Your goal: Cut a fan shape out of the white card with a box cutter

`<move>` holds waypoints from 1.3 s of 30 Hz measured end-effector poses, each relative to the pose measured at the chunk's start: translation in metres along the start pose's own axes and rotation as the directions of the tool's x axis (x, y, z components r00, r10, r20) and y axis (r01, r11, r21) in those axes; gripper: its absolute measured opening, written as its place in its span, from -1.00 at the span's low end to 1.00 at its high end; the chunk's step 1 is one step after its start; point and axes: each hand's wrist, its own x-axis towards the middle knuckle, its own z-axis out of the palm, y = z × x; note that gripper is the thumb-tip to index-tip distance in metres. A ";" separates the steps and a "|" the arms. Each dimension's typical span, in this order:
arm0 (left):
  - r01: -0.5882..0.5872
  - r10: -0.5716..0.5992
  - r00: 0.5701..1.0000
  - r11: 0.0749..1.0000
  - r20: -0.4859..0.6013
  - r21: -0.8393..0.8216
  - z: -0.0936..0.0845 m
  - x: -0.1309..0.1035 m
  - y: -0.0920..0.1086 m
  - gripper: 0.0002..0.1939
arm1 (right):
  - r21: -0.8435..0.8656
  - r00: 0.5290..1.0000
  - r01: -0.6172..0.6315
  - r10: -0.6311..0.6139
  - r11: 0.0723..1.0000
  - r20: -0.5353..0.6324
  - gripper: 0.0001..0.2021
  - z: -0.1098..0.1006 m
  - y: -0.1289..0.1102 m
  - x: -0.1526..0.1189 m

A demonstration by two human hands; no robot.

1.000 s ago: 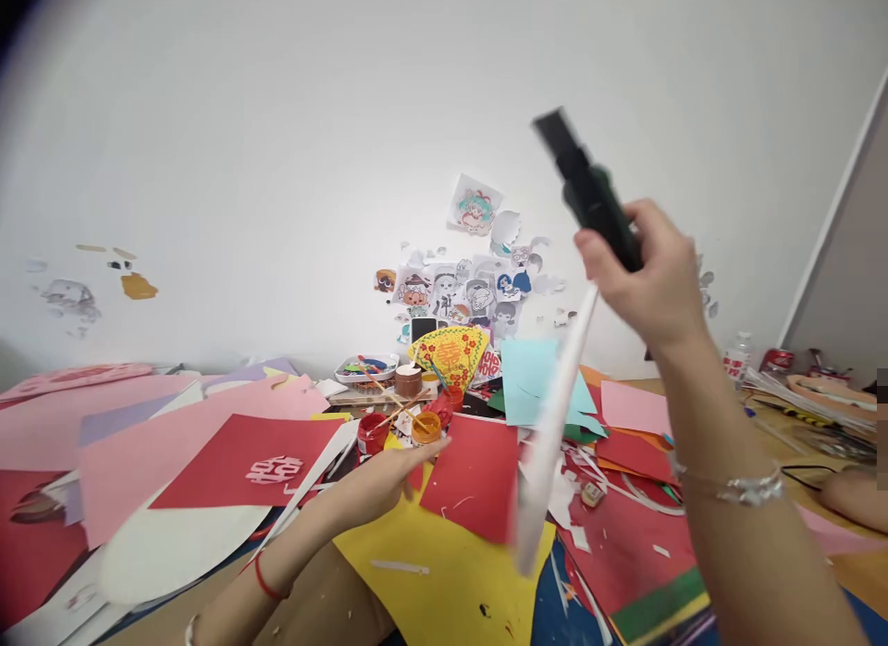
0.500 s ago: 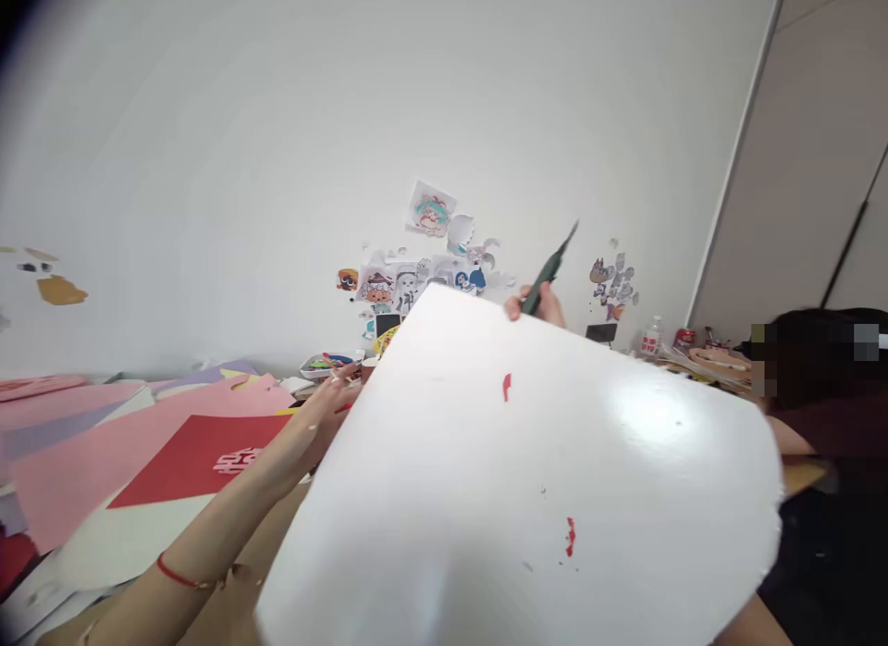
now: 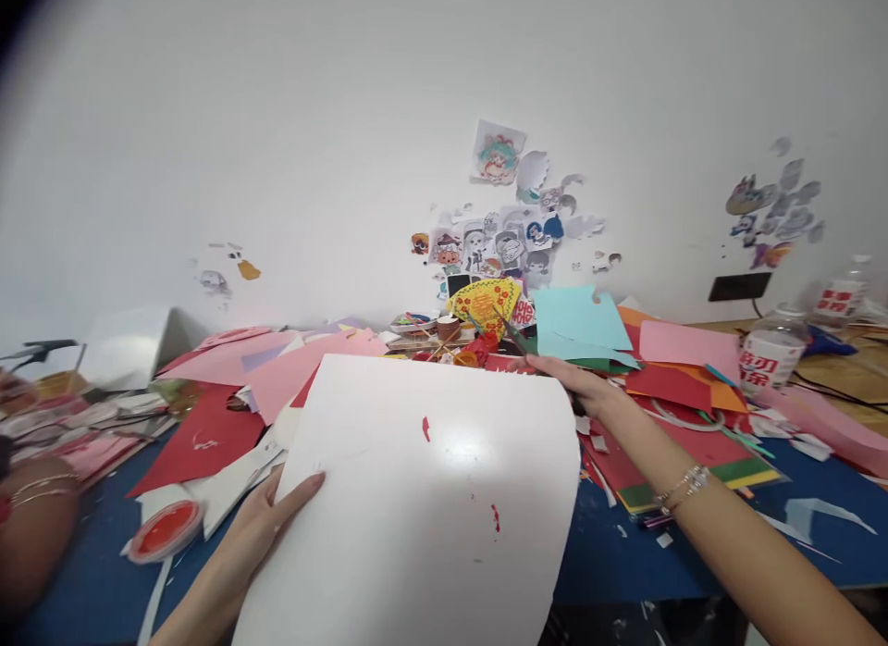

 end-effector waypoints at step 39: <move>-0.648 0.725 0.057 -0.496 0.686 0.578 0.217 0.104 0.073 -0.45 | 0.597 0.776 0.444 0.047 0.668 -0.630 -0.49 -0.018 0.061 0.012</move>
